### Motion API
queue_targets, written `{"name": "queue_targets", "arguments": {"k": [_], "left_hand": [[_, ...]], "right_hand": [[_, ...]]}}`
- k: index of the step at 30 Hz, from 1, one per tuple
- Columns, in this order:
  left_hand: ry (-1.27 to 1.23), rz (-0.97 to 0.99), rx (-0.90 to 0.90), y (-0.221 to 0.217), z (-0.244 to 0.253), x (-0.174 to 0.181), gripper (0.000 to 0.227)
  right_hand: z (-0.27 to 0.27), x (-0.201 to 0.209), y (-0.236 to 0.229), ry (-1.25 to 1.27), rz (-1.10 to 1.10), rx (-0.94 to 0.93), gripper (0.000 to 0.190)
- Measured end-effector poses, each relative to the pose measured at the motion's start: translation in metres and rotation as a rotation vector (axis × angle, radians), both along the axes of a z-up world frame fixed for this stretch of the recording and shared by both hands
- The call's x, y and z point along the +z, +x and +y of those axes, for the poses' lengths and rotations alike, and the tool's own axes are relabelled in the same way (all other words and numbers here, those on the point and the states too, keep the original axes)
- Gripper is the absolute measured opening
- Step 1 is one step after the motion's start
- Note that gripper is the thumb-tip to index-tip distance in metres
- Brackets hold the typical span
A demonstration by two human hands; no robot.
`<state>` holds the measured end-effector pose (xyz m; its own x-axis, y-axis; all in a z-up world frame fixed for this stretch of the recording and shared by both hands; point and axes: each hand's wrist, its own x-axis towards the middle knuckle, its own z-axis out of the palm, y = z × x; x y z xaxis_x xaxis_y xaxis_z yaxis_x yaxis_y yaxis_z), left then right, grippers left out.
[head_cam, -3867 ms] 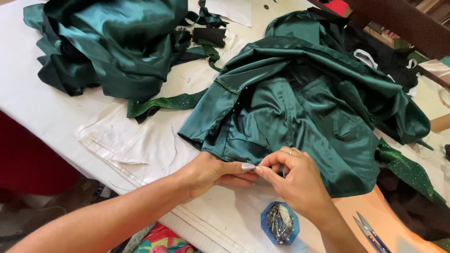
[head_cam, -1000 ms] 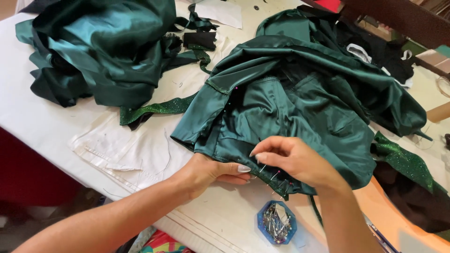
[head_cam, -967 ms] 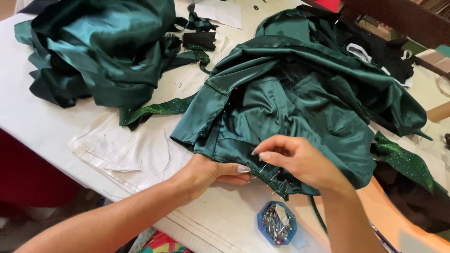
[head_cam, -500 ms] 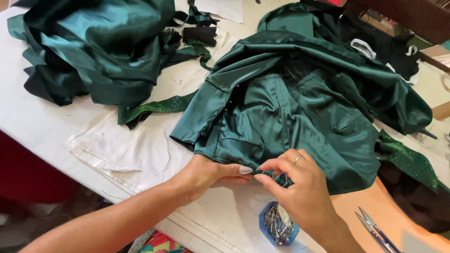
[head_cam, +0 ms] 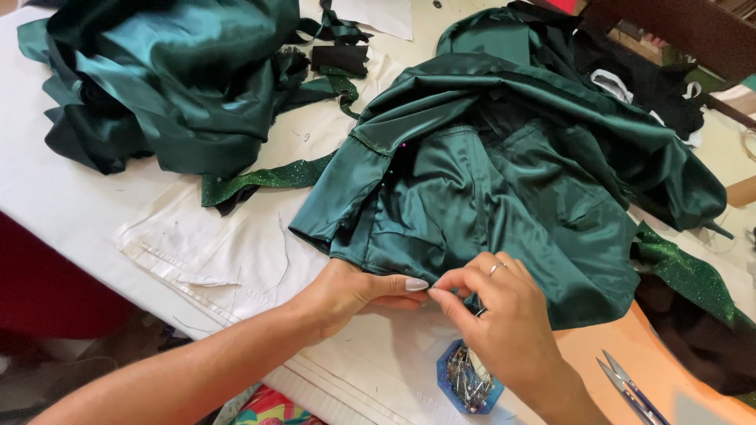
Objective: The person aligns a strip of green glittery trim along the edge of a dark green satin garment. They repeatedly pick up pins from a blue pincushion and insert them into the fabric to secure the trim in place. The hands adjust the material and the trim throughout the process to ensure proper alignment.
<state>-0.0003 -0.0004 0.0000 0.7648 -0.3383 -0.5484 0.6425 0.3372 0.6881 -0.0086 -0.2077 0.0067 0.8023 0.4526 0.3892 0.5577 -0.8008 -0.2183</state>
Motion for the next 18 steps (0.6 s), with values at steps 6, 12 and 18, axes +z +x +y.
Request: {"name": "queue_targets", "arguments": {"k": [6,12,18], "left_hand": [[0.009,-0.031,-0.016,0.000,-0.002,-0.007,0.029],[-0.046,-0.048,0.038,0.003,-0.005,-0.024,0.027],[-0.094,-0.010,0.110,0.006,-0.013,-0.023,0.026]], "right_hand": [[0.008,0.022,0.015,0.024,0.456,-0.206,0.012],[0.005,0.021,0.033,0.156,0.633,-0.228,0.012],[-0.010,0.015,0.028,0.347,0.563,-0.106,0.018]]}}
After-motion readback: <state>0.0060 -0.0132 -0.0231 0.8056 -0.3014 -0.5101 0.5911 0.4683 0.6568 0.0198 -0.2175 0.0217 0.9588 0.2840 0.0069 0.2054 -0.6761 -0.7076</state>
